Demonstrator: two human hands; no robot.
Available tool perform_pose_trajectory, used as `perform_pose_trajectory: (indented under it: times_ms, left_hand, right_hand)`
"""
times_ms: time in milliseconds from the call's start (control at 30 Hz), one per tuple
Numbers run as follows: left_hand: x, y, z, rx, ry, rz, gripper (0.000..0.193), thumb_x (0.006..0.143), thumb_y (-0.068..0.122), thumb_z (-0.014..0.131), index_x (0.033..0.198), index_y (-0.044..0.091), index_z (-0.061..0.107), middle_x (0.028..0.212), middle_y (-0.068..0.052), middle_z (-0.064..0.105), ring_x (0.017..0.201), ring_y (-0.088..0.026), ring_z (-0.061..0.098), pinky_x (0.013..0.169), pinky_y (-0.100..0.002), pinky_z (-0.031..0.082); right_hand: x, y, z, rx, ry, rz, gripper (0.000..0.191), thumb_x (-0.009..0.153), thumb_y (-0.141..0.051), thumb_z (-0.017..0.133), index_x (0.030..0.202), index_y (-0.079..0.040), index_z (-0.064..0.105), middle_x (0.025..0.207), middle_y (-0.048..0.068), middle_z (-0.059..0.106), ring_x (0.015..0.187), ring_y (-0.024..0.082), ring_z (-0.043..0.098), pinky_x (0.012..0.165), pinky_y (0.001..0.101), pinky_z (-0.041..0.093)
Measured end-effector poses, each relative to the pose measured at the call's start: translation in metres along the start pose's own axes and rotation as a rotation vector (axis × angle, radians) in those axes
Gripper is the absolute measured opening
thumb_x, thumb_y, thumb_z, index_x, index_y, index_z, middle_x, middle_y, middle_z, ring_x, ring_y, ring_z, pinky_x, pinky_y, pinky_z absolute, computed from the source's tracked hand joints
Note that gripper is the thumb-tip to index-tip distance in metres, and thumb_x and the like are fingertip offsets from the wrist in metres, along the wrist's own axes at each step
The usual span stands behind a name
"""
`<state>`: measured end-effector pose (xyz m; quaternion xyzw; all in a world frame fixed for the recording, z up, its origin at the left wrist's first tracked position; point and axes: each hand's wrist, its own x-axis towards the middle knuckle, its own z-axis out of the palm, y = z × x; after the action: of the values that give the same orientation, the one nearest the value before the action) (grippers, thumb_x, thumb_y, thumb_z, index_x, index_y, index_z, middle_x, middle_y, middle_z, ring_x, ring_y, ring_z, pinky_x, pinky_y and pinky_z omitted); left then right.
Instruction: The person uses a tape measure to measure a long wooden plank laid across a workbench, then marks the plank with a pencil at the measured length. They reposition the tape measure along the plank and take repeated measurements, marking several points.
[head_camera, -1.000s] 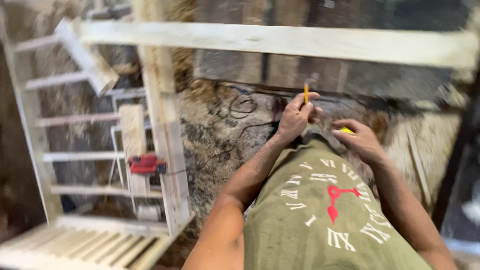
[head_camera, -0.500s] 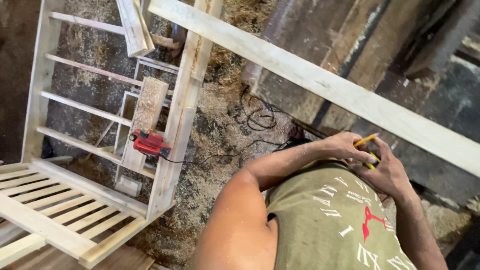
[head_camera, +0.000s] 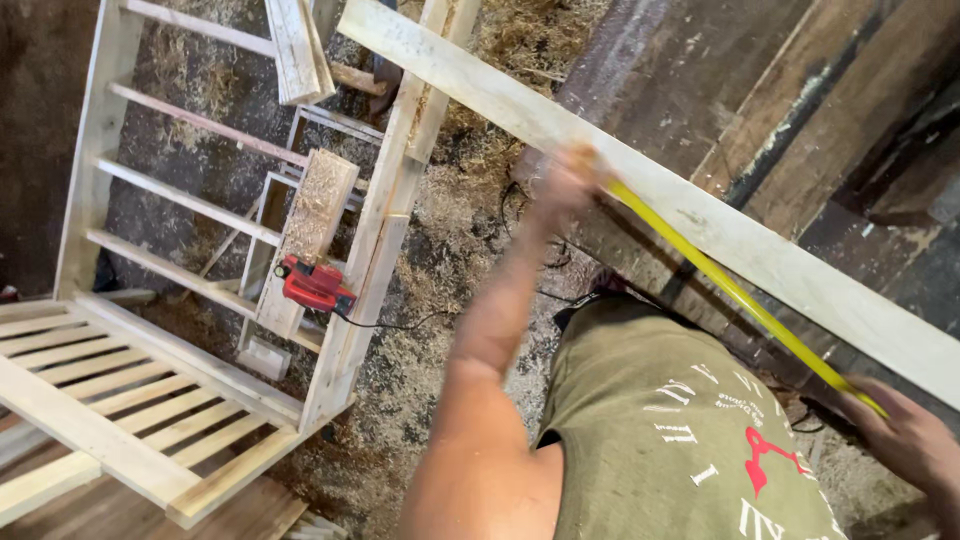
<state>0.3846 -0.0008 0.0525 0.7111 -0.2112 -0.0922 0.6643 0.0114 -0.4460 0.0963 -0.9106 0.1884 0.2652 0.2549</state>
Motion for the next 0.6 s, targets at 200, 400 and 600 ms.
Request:
perform_pose_trajectory:
  times_ms: [200,400,600]
  left_hand:
    - [0.052,0.005,-0.176,-0.411,0.914,-0.384,0.024,0.093,0.023,0.072,0.108,0.003,0.071,0.089,-0.009,0.078,0.050,-0.005,0.053,0.037,-0.020,0.042]
    - [0.065,-0.017,-0.118,-0.219,0.890,-0.483,0.026,0.098,0.028,0.066,0.109,0.004,0.067,0.085,-0.008,0.075,0.055,-0.009,0.063,0.045,-0.025,0.052]
    - [0.049,-0.034,-0.020,-0.078,0.806,-0.509,0.035,0.102,0.032,0.062,0.103,-0.003,0.064,0.077,-0.012,0.071,0.055,-0.015,0.067,0.051,-0.029,0.053]
  right_hand:
    - [0.008,0.044,-0.014,-0.134,0.067,-0.056,0.036,0.105,-0.041,0.059,0.128,-0.016,0.072,0.122,0.010,0.075,0.107,0.028,0.073,0.092,0.0386,0.058]
    - [0.108,-0.045,-0.043,-0.338,0.137,-0.153,0.039,0.106,-0.047,0.058,0.122,-0.017,0.077,0.122,0.011,0.074,0.108,0.032,0.071,0.094,0.0406,0.057]
    - [0.152,-0.188,-0.042,-0.218,0.055,0.077,0.043,0.100,-0.051,0.058,0.131,-0.024,0.072,0.130,0.010,0.070,0.118,0.035,0.064,0.097,0.0468,0.050]
